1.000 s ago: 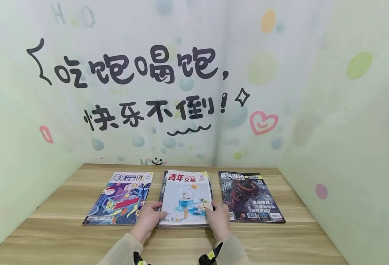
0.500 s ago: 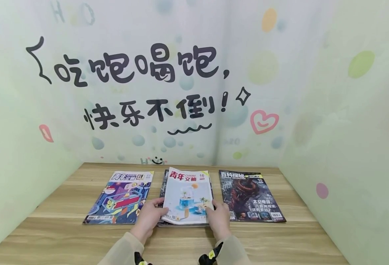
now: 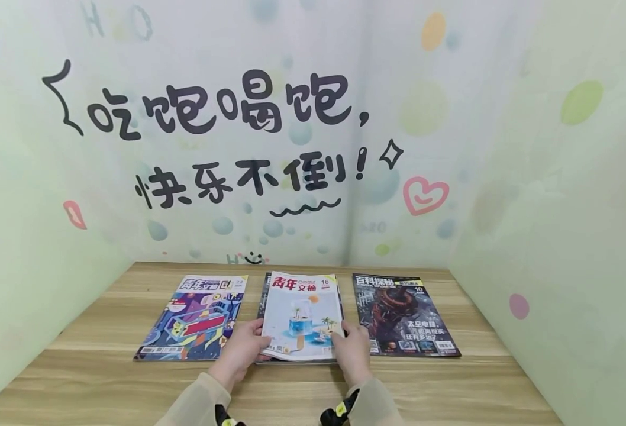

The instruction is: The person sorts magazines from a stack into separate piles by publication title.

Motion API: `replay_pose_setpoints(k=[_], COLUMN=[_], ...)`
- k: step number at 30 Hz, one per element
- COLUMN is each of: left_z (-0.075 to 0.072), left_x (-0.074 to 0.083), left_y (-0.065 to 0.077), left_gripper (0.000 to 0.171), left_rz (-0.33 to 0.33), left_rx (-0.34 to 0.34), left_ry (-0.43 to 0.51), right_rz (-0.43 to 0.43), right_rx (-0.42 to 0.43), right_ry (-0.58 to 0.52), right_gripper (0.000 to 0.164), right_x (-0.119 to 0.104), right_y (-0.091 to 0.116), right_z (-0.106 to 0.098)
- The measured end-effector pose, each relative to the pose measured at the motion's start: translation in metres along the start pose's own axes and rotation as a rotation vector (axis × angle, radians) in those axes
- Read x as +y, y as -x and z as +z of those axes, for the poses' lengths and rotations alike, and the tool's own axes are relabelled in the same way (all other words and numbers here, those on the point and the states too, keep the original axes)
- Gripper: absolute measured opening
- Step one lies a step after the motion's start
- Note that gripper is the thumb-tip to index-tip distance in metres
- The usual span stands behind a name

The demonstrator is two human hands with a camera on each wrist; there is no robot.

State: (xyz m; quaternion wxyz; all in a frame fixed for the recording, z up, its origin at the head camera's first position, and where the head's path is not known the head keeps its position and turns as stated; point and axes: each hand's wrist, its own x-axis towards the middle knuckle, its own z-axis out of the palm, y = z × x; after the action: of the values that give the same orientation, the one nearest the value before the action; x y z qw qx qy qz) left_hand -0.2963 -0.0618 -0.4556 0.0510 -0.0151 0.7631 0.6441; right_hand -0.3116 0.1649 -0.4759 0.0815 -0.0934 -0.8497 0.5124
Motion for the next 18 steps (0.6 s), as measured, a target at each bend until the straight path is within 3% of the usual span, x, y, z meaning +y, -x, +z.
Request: replay_pose_setpoints(k=[5, 18], left_z=[-0.001, -0.008], left_x=[-0.001, 0.002], left_y=[-0.002, -0.001], left_gripper=[0.059, 0.054], left_rz=[-0.018, -0.078], left_rx=[-0.048, -0.098], left_ry=[0.107, 0.426], right_rz=[0.021, 0.002], right_rx=[-0.011, -0.030], right_ry=[-0.019, 0.072], right_gripper=[0.049, 0.044], right_x=[-0.001, -0.009], right_y=[-0.001, -0.001], right_z=[0.000, -0.013])
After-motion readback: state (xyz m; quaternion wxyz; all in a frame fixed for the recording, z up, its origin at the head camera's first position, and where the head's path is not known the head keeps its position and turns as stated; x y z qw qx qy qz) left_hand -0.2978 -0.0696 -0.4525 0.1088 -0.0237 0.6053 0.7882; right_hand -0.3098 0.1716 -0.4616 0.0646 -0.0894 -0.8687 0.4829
